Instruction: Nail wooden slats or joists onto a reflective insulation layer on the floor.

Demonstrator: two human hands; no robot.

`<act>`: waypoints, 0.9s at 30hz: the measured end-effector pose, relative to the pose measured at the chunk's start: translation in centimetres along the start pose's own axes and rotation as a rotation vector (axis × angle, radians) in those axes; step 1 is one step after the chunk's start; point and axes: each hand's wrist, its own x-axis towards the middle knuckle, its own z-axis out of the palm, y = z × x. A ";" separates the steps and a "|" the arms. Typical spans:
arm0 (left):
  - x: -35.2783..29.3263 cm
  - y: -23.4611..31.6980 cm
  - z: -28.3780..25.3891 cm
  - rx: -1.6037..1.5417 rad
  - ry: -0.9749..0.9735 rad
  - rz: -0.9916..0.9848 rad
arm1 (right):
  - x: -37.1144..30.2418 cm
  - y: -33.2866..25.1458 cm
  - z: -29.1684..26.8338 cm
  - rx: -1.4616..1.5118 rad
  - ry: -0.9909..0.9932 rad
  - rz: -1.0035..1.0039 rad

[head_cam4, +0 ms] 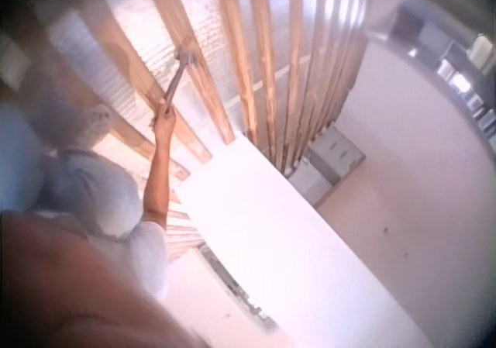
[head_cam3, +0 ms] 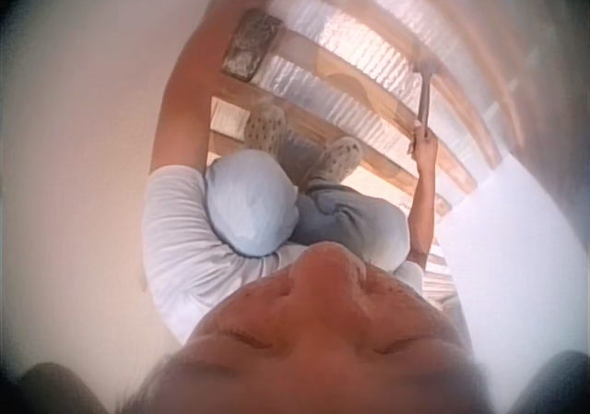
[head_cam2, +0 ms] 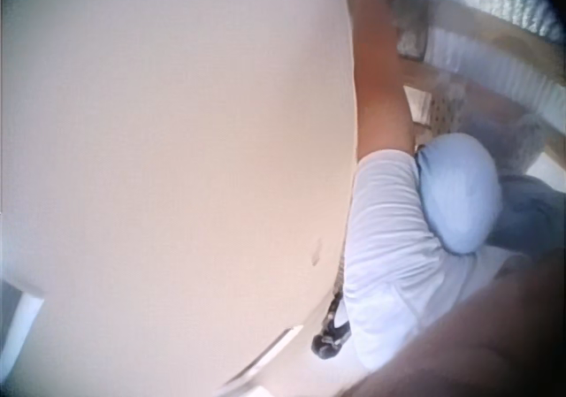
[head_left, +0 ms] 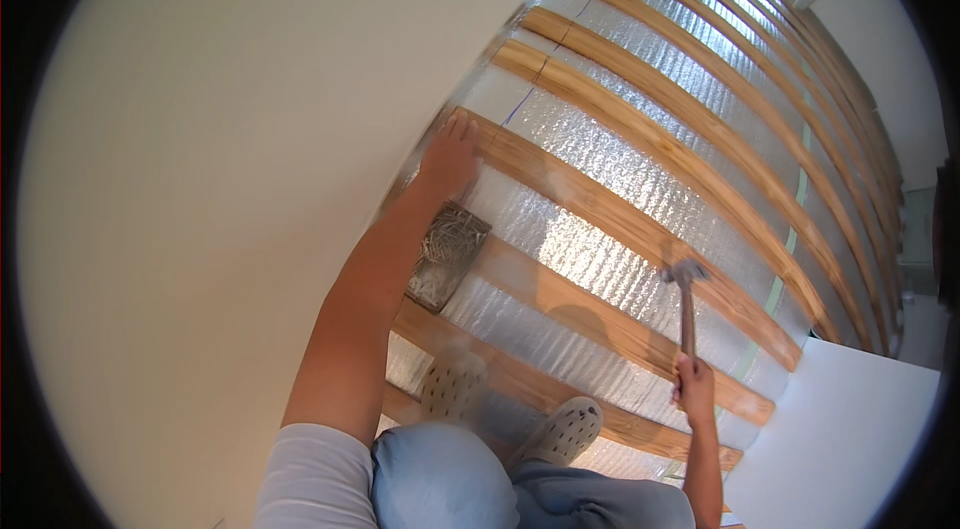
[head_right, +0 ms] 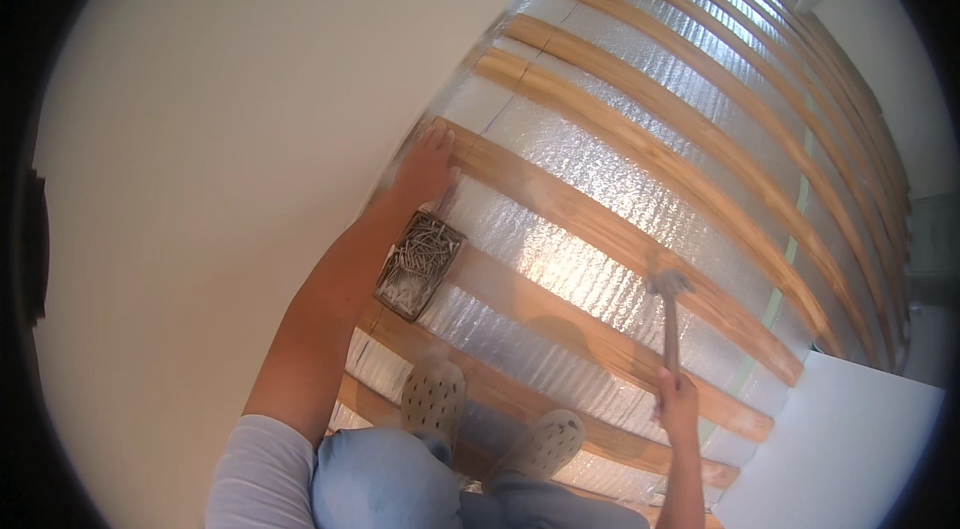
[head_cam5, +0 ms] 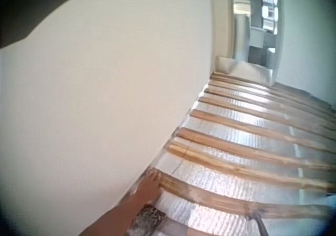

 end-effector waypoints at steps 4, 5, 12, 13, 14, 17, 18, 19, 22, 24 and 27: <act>0.4 0.1 0.2 0.095 0.053 0.046 | -1.8 -1.0 -6.8 -0.406 0.065 0.028; 0.6 -0.2 0.0 0.098 0.055 0.050 | -2.2 -2.9 -7.7 -0.496 0.063 0.072; 1.7 -2.3 2.6 0.083 0.098 0.058 | 0.3 -10.0 -10.6 -0.678 -0.113 0.213; 1.6 -2.3 2.8 0.127 0.145 0.070 | 0.7 -10.6 -10.6 -0.677 -0.112 0.219; 1.8 -1.7 2.2 0.118 0.142 0.077 | 0.8 -11.3 -10.7 -0.712 -0.133 0.231; 3.9 -1.1 0.0 0.185 -0.015 0.059 | 1.7 -13.6 -10.7 -0.799 -0.167 0.232; 4.2 -1.3 0.1 0.080 -0.016 0.093 | 1.8 -14.0 -10.4 -0.845 -0.190 0.238; 4.6 -1.5 0.2 -0.025 -0.017 0.128 | 2.2 -14.3 -10.3 -0.842 -0.187 0.238; 6.0 -1.5 1.1 0.036 0.058 0.181 | 2.7 -14.9 -9.8 -0.935 -0.227 0.214; 7.2 -0.9 1.1 -0.003 0.051 0.150 | 2.4 -15.6 -9.0 -0.976 -0.212 0.231; 9.7 -1.1 3.0 0.004 0.098 0.100 | 2.7 -15.2 -9.0 -0.997 -0.233 0.214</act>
